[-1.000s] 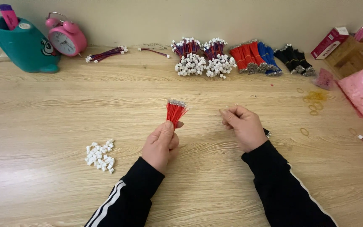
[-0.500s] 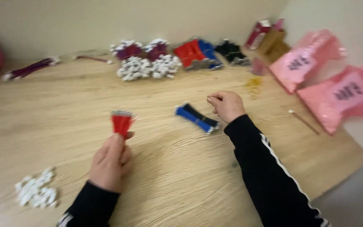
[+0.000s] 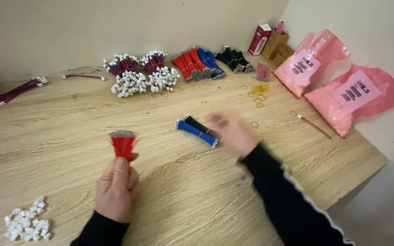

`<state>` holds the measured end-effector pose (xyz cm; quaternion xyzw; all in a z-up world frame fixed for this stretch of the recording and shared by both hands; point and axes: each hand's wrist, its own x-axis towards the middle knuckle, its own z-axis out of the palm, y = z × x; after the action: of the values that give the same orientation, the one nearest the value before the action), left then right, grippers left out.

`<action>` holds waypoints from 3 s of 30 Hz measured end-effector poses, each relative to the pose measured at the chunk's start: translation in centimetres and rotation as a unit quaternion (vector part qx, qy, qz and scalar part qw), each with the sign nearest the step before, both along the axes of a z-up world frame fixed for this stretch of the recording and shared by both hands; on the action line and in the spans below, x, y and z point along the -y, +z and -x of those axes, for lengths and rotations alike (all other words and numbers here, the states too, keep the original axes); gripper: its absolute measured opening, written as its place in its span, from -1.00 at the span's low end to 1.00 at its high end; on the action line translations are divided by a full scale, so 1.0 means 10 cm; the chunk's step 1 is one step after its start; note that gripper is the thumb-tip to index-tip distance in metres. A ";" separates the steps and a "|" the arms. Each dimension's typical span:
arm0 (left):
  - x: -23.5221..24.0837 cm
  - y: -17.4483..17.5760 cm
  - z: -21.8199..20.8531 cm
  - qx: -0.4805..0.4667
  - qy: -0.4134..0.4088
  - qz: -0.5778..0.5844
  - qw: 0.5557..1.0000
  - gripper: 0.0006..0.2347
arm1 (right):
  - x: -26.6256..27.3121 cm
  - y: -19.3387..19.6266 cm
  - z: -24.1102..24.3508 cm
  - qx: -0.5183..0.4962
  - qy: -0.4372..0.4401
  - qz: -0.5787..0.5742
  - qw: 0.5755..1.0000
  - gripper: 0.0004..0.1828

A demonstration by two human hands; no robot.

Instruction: Assembling electronic wire components by attaching plastic connectors to wire ends

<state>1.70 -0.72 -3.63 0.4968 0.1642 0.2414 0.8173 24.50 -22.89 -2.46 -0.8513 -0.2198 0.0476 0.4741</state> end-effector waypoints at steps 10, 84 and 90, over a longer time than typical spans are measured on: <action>0.32 0.10 0.08 0.117 -0.061 -0.003 0.991 -0.62 | -1.03 0.51 1.66 -0.397 0.233 -0.287 0.840 -0.50; 0.04 -0.22 0.72 -0.187 0.041 -0.799 0.571 -0.09 | -1.34 0.06 1.42 -0.188 0.245 -0.064 0.949 -0.88; 0.04 -0.18 0.80 -0.148 0.071 -0.818 0.551 -0.53 | -1.29 0.57 1.47 -0.176 0.176 -0.013 0.969 -0.62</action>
<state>-6.30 -1.10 -5.45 0.9664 0.0491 0.2524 0.0022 9.79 -9.94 3.24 -0.7713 -0.2801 0.2762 0.5003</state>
